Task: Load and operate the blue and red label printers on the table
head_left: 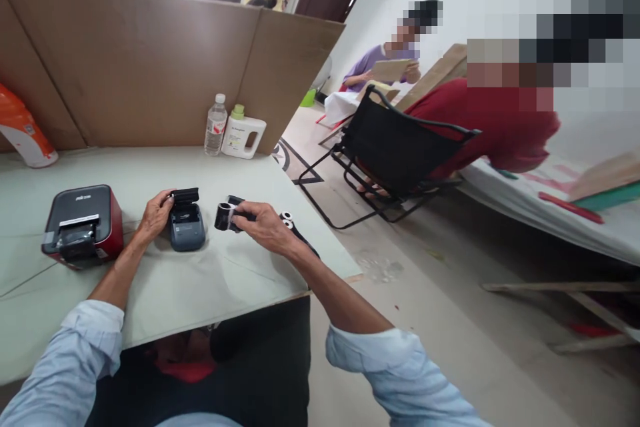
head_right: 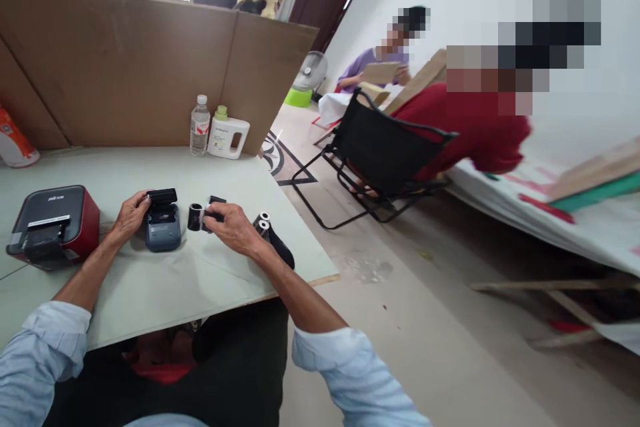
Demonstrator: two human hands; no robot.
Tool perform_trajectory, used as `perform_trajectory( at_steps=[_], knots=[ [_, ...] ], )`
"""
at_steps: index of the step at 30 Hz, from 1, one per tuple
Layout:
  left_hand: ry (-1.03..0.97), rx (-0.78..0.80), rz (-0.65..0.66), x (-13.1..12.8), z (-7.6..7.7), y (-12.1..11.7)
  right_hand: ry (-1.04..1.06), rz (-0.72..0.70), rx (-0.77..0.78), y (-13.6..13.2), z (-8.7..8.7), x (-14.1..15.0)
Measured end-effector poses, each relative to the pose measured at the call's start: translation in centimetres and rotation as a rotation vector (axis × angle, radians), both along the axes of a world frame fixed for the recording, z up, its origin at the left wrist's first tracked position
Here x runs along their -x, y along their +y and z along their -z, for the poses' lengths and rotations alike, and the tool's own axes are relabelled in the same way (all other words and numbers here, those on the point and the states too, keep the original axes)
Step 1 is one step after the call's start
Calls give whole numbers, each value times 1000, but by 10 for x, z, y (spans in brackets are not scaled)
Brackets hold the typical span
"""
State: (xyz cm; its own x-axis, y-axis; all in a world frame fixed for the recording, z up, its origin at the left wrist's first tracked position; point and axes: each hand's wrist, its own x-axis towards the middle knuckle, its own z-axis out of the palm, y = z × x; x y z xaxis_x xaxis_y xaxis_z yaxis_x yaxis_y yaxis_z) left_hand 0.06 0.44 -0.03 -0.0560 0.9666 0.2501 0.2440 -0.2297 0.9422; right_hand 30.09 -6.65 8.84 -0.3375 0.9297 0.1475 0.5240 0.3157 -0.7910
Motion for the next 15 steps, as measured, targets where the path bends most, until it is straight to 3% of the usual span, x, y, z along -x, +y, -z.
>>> perform_trajectory(
  at_steps=[3,8,11,15],
  knots=[
    [18,-14,15,0,-1,-2,-113,-51,-57,12,-13,29],
    [15,-5,18,-1,-3,-4,-598,-64,-191,25,-28,69],
    [2,-2,17,-3,-2,-4,-827,-123,-257,27,-28,86],
    [0,-6,18,-3,0,-4,-937,-242,-348,23,-23,103]
  ],
)
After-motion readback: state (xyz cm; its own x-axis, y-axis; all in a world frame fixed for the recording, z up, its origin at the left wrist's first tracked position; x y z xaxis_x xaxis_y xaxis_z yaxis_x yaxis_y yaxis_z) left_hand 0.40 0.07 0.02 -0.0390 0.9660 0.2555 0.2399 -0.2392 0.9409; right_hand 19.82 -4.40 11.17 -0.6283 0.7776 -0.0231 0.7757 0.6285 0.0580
